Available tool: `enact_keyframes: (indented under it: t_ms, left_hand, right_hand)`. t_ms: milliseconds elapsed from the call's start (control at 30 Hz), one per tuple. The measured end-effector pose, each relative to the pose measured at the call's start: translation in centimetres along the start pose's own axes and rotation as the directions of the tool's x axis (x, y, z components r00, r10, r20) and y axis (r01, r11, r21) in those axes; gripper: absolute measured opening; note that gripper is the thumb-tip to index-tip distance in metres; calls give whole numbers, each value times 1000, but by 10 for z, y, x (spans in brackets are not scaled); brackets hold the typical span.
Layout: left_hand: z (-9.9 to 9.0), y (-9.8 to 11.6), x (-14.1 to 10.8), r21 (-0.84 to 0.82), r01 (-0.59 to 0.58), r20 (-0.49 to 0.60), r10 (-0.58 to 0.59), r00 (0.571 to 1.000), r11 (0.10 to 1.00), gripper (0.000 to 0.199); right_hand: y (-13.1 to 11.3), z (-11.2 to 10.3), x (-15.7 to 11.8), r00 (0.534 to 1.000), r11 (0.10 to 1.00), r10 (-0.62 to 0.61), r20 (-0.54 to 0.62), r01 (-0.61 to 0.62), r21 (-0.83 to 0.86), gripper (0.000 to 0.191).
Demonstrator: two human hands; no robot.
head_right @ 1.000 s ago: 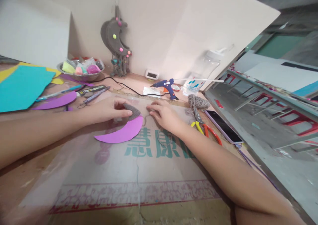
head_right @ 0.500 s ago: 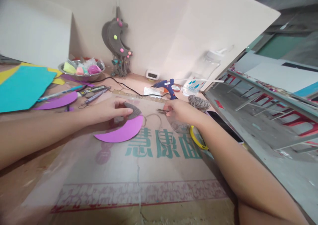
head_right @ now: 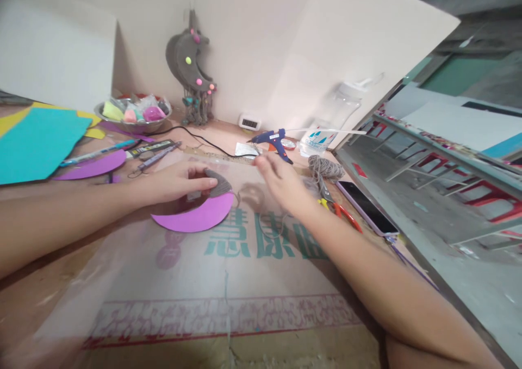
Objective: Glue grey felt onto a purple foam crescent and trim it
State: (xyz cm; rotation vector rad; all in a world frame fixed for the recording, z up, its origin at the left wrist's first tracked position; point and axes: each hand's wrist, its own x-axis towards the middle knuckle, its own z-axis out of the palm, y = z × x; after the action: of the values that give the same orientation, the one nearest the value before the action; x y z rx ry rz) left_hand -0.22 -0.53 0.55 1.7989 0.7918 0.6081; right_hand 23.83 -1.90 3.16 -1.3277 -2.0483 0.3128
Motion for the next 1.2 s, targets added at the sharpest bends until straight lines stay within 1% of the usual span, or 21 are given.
enact_keyframes:
  t_ms: [67,100,200,267,333,400,500,567,600,767,933,1067,1200]
  left_hand:
    - [0,1,-1,25,-27,3,27,1000,999,20]
    - [0,1,-1,31,-40,10,39,999,999,19]
    - [0,0,-1,50,-56,26,55,998,997,21]
    - [0,-1,0,70,-62,12,61,998,996,21]
    - [0,-1,0,84,-60,-11,61,998,995,20]
    - [0,0,1,88,-45,-29,48,998,995,20]
    - [0,1,1,87,-33,-37,37,999,996,20]
    - [0,2,0,75,-40,-39,43,998,996,20]
    - [0,2,0,67,-41,-40,44,998,997,20]
    - [0,0,1,49,-23,-24,24,999,999,19]
    - [0,0,0,40,-35,-4,35,999,999,19]
    - [1,0,0,34,-43,-19,44,999,998,17]
    - [2,3,-1,10,-28,-10,28,1000,1000,15]
  right_hand:
    - [-16,13,-10,993,993,76,88,-84,85,31]
    - [-21,18,-14,982,985,101,157,-121,127,30]
    - [-24,29,-22,954,958,117,275,-182,224,29]
    - [-22,30,-24,951,939,119,286,-201,278,28]
    - [-21,28,-23,953,919,135,273,-223,324,29]
    - [-23,26,-22,949,888,149,278,-252,385,40]
    - [-27,28,-23,917,800,149,371,-333,500,58]
    - [-29,30,-23,897,757,149,416,-374,536,60]
    - [-28,31,-24,893,752,149,425,-381,538,59]
    - [-24,33,-24,903,808,147,405,-345,477,44]
    - [-18,34,-23,933,870,152,327,-284,404,31]
    - [-17,33,-21,963,921,141,230,-212,325,17]
    - [-16,33,-20,980,947,106,170,-152,283,14]
